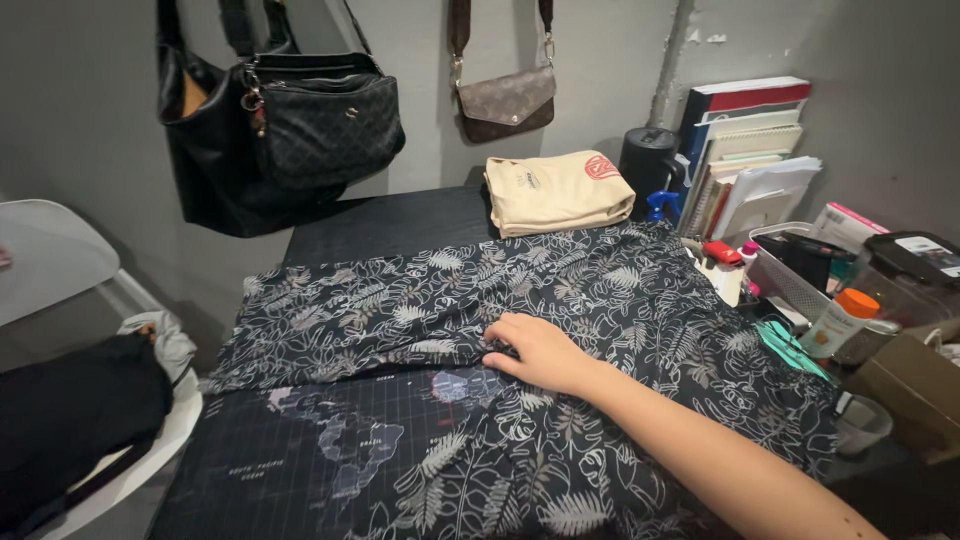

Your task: The person folds a beige t-shirt on a cutting mat, then folds a dark floral-patterned shirt. The folded shirts are stacked on the table.

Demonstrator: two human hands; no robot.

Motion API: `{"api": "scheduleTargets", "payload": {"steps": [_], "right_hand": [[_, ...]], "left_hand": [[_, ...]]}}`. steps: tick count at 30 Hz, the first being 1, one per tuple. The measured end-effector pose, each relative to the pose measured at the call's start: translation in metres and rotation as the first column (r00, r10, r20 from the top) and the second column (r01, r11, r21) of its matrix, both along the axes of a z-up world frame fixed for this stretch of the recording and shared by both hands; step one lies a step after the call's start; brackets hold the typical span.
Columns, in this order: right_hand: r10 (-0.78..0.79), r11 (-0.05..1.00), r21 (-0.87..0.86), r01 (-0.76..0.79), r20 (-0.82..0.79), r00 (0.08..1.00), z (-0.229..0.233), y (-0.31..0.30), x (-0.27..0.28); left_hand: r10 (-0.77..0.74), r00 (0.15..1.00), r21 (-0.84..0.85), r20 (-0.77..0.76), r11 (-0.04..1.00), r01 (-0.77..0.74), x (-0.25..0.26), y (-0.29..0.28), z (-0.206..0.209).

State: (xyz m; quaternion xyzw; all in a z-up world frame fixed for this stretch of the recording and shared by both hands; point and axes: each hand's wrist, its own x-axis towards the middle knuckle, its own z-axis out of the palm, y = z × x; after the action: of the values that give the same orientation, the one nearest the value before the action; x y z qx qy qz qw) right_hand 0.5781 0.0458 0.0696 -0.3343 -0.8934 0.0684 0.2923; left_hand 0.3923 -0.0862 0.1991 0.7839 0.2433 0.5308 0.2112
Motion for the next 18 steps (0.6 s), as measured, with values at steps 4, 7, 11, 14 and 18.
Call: {"api": "scheduleTargets", "payload": {"steps": [4, 7, 11, 14, 18], "right_hand": [[-0.071, 0.994, -0.076, 0.073, 0.038, 0.997, -0.003, 0.001, -0.001], [0.016, 0.998, 0.058, -0.020, 0.054, 0.998, 0.004, -0.005, -0.002], [0.059, 0.998, 0.028, -0.060, 0.021, 0.998, 0.010, -0.022, 0.008], [0.022, 0.993, -0.117, -0.024, -0.012, 1.000, 0.011, -0.039, 0.013], [-0.002, 0.980, -0.197, -0.009, -0.054, 0.999, 0.010, -0.063, 0.013]], "left_hand": [[0.057, 0.995, -0.054, 0.088, 0.997, -0.052, -0.009, -0.019, 0.003], [0.087, 0.984, -0.089, 0.157, 0.993, -0.074, -0.020, -0.033, 0.008], [0.097, 0.974, -0.178, 0.204, 0.982, -0.060, -0.027, -0.045, -0.002], [0.162, 0.972, -0.258, 0.168, 0.959, -0.115, -0.024, -0.030, -0.034], [0.299, 0.940, -0.016, -0.166, 0.952, -0.306, -0.021, 0.010, -0.094]]}}
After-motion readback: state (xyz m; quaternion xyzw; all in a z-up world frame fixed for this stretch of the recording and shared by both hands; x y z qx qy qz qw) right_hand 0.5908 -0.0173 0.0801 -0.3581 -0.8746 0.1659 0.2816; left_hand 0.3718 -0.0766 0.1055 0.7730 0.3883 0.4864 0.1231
